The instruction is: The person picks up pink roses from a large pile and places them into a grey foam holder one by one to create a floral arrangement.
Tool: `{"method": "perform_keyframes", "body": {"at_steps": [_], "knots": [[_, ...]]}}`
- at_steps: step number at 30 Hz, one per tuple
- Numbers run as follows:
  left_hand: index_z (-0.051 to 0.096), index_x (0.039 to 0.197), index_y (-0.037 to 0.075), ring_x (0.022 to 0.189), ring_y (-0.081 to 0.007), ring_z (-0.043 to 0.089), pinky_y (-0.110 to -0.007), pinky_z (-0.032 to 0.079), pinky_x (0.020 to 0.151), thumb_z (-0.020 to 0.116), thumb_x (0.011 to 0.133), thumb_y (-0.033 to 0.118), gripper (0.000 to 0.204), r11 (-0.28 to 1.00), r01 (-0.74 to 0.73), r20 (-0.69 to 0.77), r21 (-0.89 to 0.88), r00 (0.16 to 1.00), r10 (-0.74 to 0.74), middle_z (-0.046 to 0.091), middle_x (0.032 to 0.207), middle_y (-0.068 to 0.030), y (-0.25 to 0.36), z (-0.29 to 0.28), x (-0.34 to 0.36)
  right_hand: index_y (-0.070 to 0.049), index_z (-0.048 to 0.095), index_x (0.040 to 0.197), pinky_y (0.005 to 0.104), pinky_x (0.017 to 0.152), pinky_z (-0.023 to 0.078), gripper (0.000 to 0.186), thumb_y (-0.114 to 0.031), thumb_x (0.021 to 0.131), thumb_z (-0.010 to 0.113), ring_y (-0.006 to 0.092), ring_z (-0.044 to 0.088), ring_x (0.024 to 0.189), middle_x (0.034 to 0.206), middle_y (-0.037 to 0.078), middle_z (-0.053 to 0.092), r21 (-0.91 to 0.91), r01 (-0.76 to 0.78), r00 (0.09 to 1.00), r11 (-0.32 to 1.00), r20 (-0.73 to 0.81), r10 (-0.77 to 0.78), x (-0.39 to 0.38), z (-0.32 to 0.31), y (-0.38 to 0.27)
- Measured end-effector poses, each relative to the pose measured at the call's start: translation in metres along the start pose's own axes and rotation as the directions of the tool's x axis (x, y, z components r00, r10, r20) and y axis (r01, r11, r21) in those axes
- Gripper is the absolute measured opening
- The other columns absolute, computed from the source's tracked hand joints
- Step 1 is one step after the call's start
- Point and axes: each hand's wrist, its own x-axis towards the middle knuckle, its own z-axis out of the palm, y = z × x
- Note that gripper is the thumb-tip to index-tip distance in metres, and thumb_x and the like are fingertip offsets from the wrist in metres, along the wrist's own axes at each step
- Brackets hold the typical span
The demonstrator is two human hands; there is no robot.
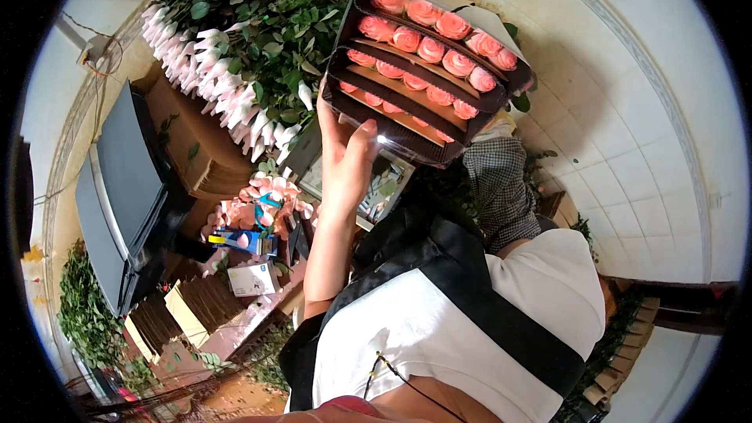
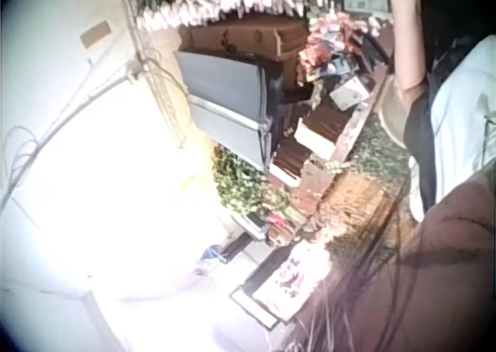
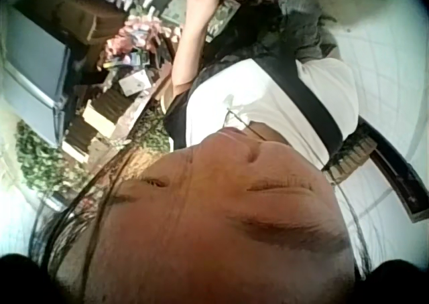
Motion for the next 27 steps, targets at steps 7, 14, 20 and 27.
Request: {"method": "perform_keyframes", "body": {"at_steps": [7, 14, 20, 27], "knots": [[0.005, 0.156, 0.006, 0.143, -0.0225, 0.026, -0.036, 0.023, 0.115, 0.055, 0.088, -0.001, 0.085, 0.987, -0.151, 0.177, -0.062, 0.971, 0.160, 0.025, 0.155, -0.0142, 0.003, -0.009, -0.021, -0.003, 0.031, 0.152, 0.0389, 0.113, 0.035, 0.058, -0.032, 0.105, 0.049, 0.0277, 0.044, 0.135, 0.151, 0.014, 0.042, -0.147, -0.008, 0.998, 0.989, -0.059, 0.000, -0.011, 0.007, -0.004], [0.023, 0.155, 0.013, 0.120, -0.0165, 0.049, -0.033, 0.040, 0.106, 0.044, 0.089, -0.009, 0.073, 0.988, 0.068, 0.162, -0.140, 0.986, -0.045, 0.044, 0.136, -0.0073, -0.078, -0.031, -0.024, -0.003, 0.031, 0.152, 0.0389, 0.113, 0.035, 0.058, -0.032, 0.105, 0.049, 0.0276, 0.044, 0.135, 0.150, 0.015, 0.042, -0.281, -0.057, 0.991, 0.958, -0.130, 0.021, -0.017, 0.002, -0.001], [0.040, 0.147, 0.002, 0.142, -0.0329, 0.038, -0.040, 0.032, 0.115, 0.059, 0.097, 0.014, 0.054, 0.954, -0.015, -0.099, 0.298, 0.994, 0.046, 0.032, 0.157, -0.0189, -0.096, -0.062, -0.018, -0.003, 0.031, 0.152, 0.0389, 0.114, 0.035, 0.058, -0.032, 0.105, 0.049, 0.0275, 0.044, 0.135, 0.150, 0.015, 0.043, -0.319, -0.114, 0.990, 0.941, -0.121, 0.079, 0.006, -0.022, 0.005], [0.008, 0.158, 0.008, 0.151, -0.0404, 0.008, -0.048, 0.020, 0.120, 0.084, 0.077, 0.037, 0.114, 0.724, -0.096, -0.106, 0.683, 0.968, 0.228, 0.001, 0.163, -0.0235, -0.086, -0.016, -0.042, -0.003, 0.031, 0.152, 0.0389, 0.114, 0.035, 0.058, -0.032, 0.105, 0.049, 0.0274, 0.045, 0.135, 0.149, 0.015, 0.043, -0.383, -0.265, 0.936, 0.885, 0.120, 0.332, 0.063, -0.035, 0.042]]}}
